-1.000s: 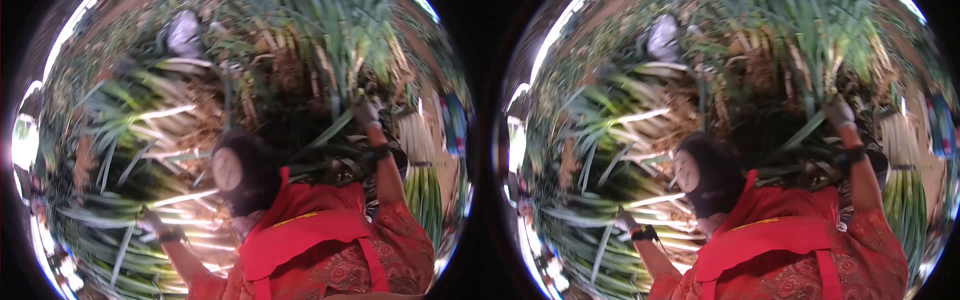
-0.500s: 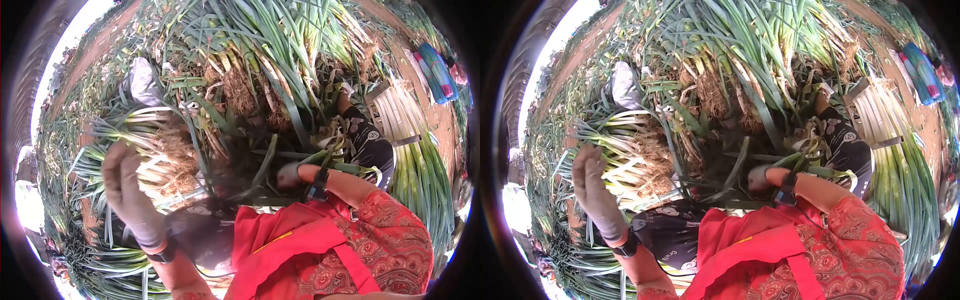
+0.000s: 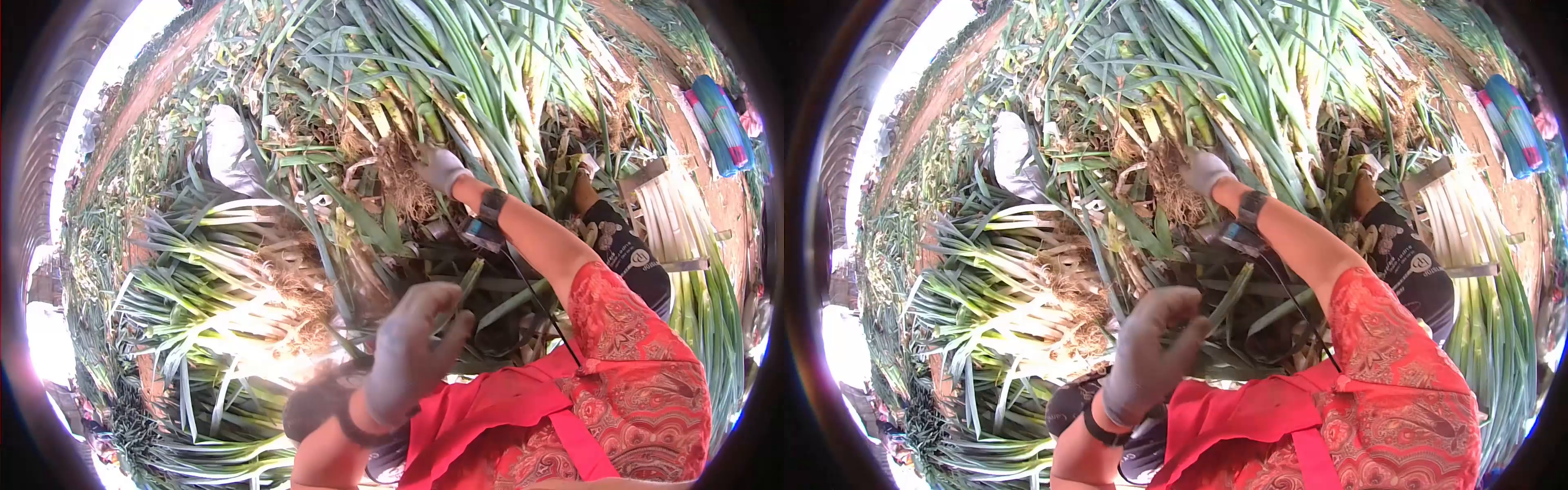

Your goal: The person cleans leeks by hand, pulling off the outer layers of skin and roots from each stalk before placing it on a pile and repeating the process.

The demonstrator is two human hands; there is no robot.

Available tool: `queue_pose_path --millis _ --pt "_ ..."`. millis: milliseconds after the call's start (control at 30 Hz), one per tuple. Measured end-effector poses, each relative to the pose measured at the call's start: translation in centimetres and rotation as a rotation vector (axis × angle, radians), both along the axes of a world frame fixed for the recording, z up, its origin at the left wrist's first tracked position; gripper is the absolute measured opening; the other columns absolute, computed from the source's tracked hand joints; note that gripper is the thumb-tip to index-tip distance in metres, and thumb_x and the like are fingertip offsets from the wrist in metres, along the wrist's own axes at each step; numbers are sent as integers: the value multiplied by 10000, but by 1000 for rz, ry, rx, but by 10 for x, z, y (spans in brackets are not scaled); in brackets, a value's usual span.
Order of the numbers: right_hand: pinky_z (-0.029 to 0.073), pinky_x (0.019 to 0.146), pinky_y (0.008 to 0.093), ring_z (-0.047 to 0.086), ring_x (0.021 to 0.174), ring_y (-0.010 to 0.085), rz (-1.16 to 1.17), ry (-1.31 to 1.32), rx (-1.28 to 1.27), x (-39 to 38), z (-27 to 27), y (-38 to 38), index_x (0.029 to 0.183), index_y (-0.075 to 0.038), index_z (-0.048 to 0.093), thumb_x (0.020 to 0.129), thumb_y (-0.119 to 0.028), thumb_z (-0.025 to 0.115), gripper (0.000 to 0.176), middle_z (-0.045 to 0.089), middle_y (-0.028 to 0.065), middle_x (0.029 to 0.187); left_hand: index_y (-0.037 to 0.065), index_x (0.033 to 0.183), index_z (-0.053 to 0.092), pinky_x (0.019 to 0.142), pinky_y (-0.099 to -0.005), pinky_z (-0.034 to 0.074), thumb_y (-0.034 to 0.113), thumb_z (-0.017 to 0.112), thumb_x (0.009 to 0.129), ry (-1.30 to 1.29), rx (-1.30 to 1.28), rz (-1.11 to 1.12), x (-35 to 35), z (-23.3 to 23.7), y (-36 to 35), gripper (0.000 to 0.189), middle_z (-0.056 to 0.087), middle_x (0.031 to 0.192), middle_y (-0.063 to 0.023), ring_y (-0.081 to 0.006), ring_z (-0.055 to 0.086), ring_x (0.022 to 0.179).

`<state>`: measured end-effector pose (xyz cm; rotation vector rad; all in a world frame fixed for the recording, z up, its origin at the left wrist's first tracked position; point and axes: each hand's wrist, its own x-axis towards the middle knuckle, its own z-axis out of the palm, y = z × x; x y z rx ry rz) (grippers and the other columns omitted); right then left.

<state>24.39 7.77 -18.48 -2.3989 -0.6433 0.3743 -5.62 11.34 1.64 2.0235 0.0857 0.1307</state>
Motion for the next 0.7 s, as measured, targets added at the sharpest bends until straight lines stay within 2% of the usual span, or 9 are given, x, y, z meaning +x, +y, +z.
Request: queue_pose_path --millis 133,167,233,400,500,533,600,633,700 --pt "519 883 432 645 1021 385 -215 52 -146 44 -9 59 1328 49 458 897 -315 575 577 658 253 1094 -12 1050 627 778 -351 540 79 729 787 24 39 -41 4 4 6 296 658 1022 -171 -307 672 896" --pt "523 887 427 645 1039 373 -278 76 -176 52 -11 68 1321 61 463 906 -314 578 571 656 249 1111 -11 1049 628 778 -354 540 80 731 784 27 62 -34 6 4 9 298 659 1022 -172 -311 671 896" --pt "517 889 413 646 1058 357 -268 85 -225 73 -5 77 1128 23 651 858 -385 653 490 666 210 1133 -11 1047 628 778 -360 541 82 734 778 30 109 -23 6 3 13 304 659 1024 -174 -320 669 895" --pt "527 830 410 669 1005 337 -58 99 -322 82 20 72 1099 6 664 846 -355 633 443 685 185 1097 -4 1037 630 770 -375 537 90 737 777 11 135 -22 6 9 20 296 659 1018 -170 -333 664 888" --pt "533 797 412 679 953 328 55 170 -270 53 33 40 1054 4 665 830 -342 617 416 695 180 1036 -2 1024 629 753 -378 536 91 733 781 -21 162 -33 3 9 20 280 659 1006 -170 -335 662 876" --pt "535 791 413 679 934 332 165 46 -355 35 32 20 1045 1 661 813 -357 615 428 696 185 1011 -2 1018 628 746 -379 536 92 730 784 -36 167 -42 2 9 20 273 659 1000 -168 -335 661 872" --pt "530 795 415 670 909 360 196 6 -375 -8 30 -29 1055 18 638 777 -408 624 509 686 219 958 2 1007 626 730 -381 535 94 726 788 -60 177 -55 2 8 17 258 659 989 -162 -333 660 858" --pt "523 807 415 661 903 383 118 93 -311 -31 30 -55 1074 39 621 758 -445 636 579 676 248 929 5 1002 625 721 -381 534 96 724 790 -66 182 -59 1 7 15 252 659 983 -159 -330 660 848" --pt "519 827 428 663 933 378 202 153 -520 -73 36 -95 1087 -4 635 751 -468 625 573 682 236 961 12 996 623 704 -380 532 96 720 794 -58 193 -68 1 6 11 240 660 973 -152 -324 659 827"
